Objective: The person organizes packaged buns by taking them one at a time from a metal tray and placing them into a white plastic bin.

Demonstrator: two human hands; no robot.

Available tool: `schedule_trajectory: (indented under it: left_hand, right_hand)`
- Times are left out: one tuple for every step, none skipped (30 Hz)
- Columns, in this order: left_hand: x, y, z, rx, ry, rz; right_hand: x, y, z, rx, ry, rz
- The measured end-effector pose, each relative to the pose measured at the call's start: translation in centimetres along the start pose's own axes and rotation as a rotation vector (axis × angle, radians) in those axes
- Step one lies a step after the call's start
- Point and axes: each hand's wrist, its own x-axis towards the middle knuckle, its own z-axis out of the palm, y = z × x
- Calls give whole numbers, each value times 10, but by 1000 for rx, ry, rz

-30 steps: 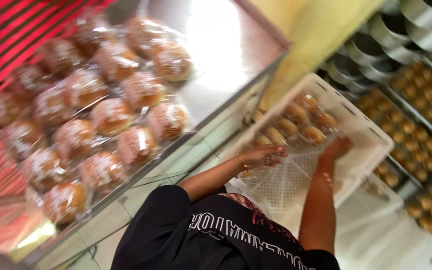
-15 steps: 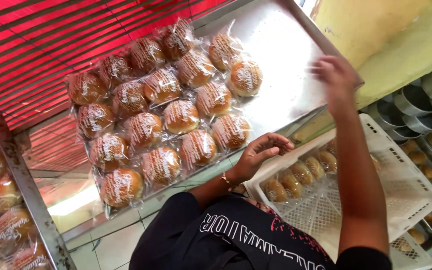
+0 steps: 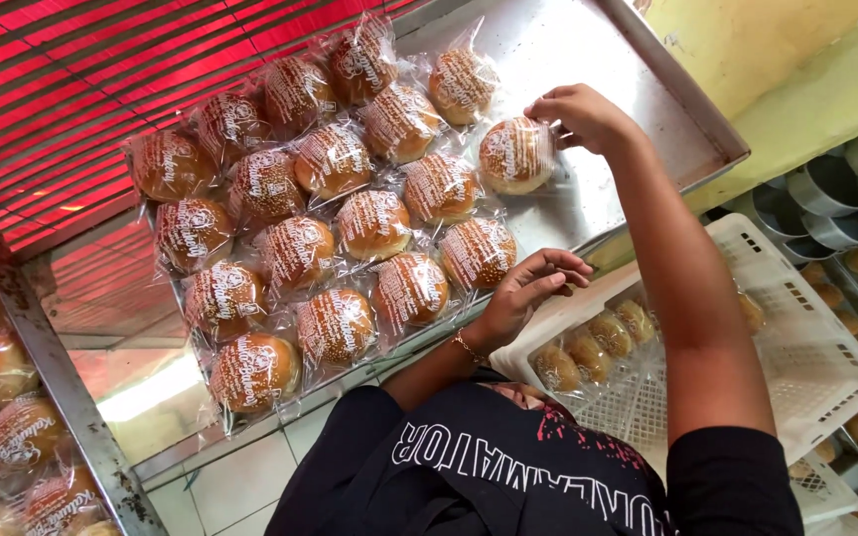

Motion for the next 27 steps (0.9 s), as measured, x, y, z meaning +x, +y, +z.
schedule_trajectory:
  left_hand:
    - [1,-2,-1,-14,6,-1]
    - [0,-4,-1,-29,10,-7]
    - [1,-5,-2,-29,4,-10]
    - [2,-6,-1,-27,3,-17]
    - [3,-8,-1,-25,2,-23]
    - [3,-9,0,-29,-4,-31]
    - [4,-11,1,0,-15,-5]
    - [5,-13,2,27,-30,22]
    - [4,-14,4,21,-39,14]
    - [2,-14,8,102,-27,111]
    - [2,-14,11,182,-15,209]
    - [4,-9,16,177,-23,202]
    - [7,-3,21,279,21,298]
    - [10,3,27,381,62,393]
    - [16,6,28,377,52,386]
    - [23,8,31,426,124,458]
    - [31,10,33,473,198,529]
    - [40,10,42,467,178,521]
    - [48,9,51,464,209,606]
    - [57,8,60,456,239,686]
    - [62,2,66,446,219,673]
    - [68,-4,72,477,160,597]
    - [73,-11,78,507,99,522]
    - [76,-21,81,496,75,508]
    - [79,-32,84,500,26,442]
    - [80,-42,87,507,-23,375]
    - [82,-59,86,498,-47,362]
  right_hand:
    - [-9,0,-2,76,31,-18]
    - [-19,1,-3,157,64,-34]
    - [-26,3,-6,158,70,-34]
    - [-34,6,-8,262,70,-78]
    - [-42,9,-11,366,69,-122]
    - [-50,14,-14,370,78,-118]
    - [-57,19,-17,466,72,-173]
    - [-66,24,-21,559,68,-230]
    - [-80,29,-24,561,81,-228]
    - [-95,33,-27,586,89,-322]
    - [-110,37,-31,610,97,-417]
    - [-124,45,-37,612,108,-414]
    - [-139,53,-43,541,155,-478]
    - [-154,61,-49,470,204,-541]
    - [-175,65,-49,471,217,-540]
    - [-196,67,-51,483,263,-576]
    - [-217,70,-52,494,310,-613]
    - [-224,89,-56,494,333,-614]
    - [-232,109,-59,445,431,-681]
    - [-241,130,-62,394,534,-742]
    - [-254,137,-61,392,561,-738]
    - [-268,144,-60,437,532,-741]
    - [-282,152,-58,482,503,-744]
    - [-293,159,-57,479,534,-741]
    - [-305,167,-55,497,551,-714]
    - [-316,174,-53,517,567,-688]
    - [-327,181,-51,517,596,-685]
